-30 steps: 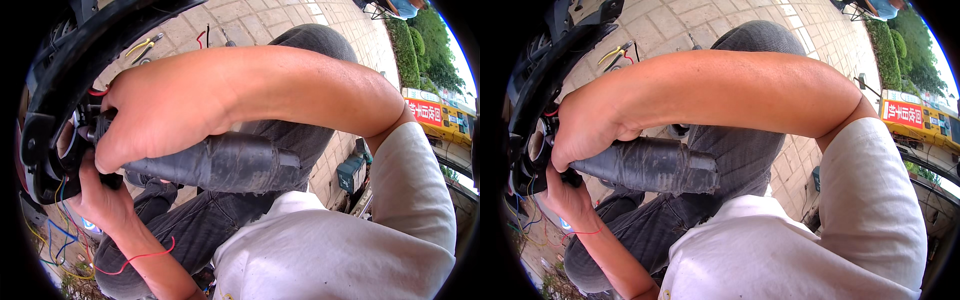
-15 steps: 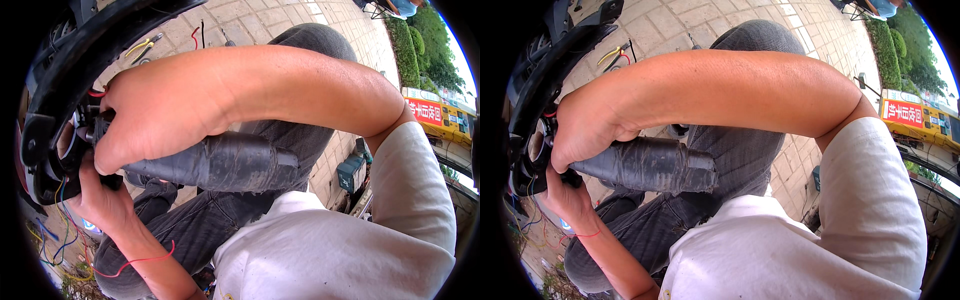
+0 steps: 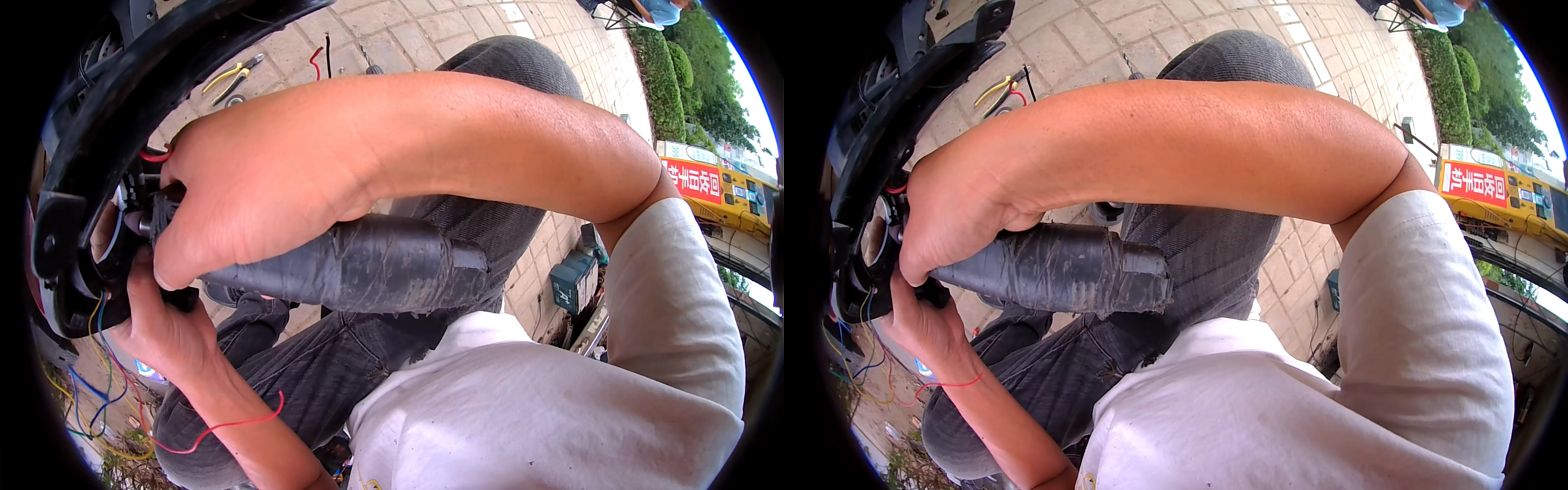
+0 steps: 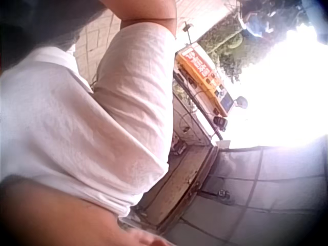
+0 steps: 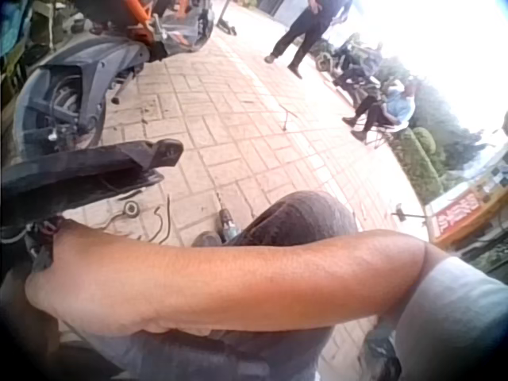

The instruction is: The person is sitting on the ground repairing a scooter headlight assembly. They use a power drill to remove and install screws on the black plastic housing while manipulating internal wires.

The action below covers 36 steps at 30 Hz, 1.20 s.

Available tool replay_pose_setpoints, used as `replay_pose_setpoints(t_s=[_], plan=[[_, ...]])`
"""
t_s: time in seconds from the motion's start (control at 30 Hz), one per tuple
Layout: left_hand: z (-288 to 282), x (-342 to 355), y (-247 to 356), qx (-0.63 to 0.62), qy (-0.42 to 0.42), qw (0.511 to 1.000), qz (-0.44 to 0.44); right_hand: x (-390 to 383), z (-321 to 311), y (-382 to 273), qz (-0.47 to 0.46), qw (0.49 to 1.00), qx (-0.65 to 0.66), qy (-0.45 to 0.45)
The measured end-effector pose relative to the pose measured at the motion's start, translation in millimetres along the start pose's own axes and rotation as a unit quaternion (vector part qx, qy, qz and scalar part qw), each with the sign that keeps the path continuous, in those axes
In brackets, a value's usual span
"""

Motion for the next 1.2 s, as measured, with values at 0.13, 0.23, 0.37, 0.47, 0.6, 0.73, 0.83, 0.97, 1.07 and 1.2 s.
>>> replay_pose_setpoints(t_s=[0.13,0.23,0.37,0.47,0.6,0.73,0.83,0.97,1.07,1.2], plan=[[-1,0,0,-0.008,-0.004,1.000,-0.003,1,0,-1,-0.010,1.000,-0.010,0.001],[-1,0,-1,-0.010,-0.014,1.000,0.004,0,1,-2,-0.007,1.000,0.004,0.011],[-4,2,-3,0.009,-0.014,1.000,0.011,-3,0,-5,-0.007,0.999,0.009,0.032],[-4,3,-4,0.024,-0.023,0.999,0.010,-3,-2,-6,0.017,1.000,0.002,0.018],[-4,1,-5,0.021,-0.019,1.000,0.006,-3,-2,-5,0.037,0.999,-0.039,-0.002],[-4,2,-6,0.033,-0.003,0.999,-0.003,-1,3,-8,-0.022,1.000,0.002,0.014],[-9,3,-5,-0.012,0.004,1.000,-0.028,-8,-2,-4,0.023,0.999,-0.026,0.013],[-12,4,-4,-0.013,0.011,1.000,-0.022,-4,-2,-1,0.009,1.000,-0.009,0.022],[-9,3,-4,-0.023,0.007,1.000,-0.013,3,0,2,-0.025,0.999,0.015,0.022],[-6,1,-2,-0.017,0.009,1.000,-0.002,7,1,6,-0.038,0.998,0.057,0.012]])
Point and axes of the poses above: each hand's wrist, its own x-axis towards the middle knuckle, its own z-axis out of the palm, y = z × x, the point moved 4 cm from there along x, towards the middle knuckle, and after that the axes turned 12 degrees about -z, right-handed, at the moved point
